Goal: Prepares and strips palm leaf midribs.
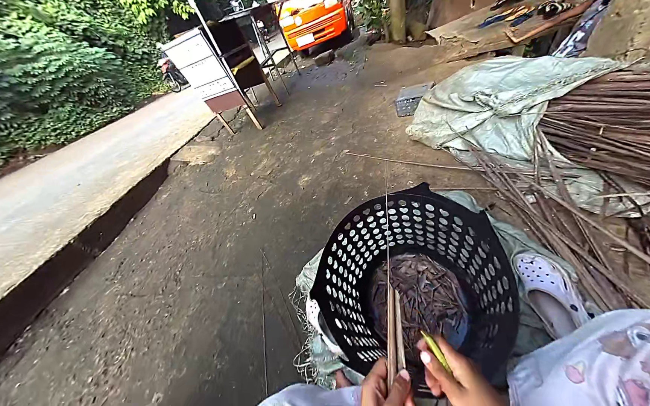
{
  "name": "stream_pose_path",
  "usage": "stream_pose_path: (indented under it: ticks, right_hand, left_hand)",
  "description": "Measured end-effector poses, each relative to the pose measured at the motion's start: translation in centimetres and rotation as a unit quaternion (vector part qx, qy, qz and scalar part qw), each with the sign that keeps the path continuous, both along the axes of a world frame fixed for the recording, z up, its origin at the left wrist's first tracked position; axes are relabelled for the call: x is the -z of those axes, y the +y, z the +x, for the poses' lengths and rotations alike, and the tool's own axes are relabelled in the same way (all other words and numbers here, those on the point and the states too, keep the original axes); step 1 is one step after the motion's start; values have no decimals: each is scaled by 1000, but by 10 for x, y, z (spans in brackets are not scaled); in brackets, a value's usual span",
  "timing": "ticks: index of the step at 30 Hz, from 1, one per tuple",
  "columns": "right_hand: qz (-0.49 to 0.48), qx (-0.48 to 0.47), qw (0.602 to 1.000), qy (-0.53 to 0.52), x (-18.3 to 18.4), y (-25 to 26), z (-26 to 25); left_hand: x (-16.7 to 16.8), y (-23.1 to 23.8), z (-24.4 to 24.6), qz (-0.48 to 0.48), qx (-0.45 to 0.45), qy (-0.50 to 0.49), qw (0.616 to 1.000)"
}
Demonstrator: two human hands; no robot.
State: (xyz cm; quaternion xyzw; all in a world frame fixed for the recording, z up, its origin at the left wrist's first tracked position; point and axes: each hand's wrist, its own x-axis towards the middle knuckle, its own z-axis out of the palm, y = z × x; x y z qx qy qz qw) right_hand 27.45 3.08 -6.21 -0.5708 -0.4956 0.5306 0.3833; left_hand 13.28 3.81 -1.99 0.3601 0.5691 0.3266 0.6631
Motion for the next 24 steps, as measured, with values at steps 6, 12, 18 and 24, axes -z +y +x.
stream_pose_path:
  ticks: [6, 12, 18, 24]
  right_hand:
    - [242, -31, 935, -257, -8, -2, 10]
    - [274, -57, 867, -412, -4, 4, 5]
    - [341, 82, 803, -482, 19, 31, -3]
    - [107, 76, 900, -417, -4, 55, 12]
  left_hand:
    - [-1, -1, 4, 8, -14, -37, 999]
    - [0, -5, 2, -6, -44, -113, 993]
    - [-4, -1, 5, -39, -56, -143, 987]
    - [-3, -9, 4, -44, -33, -107, 993]
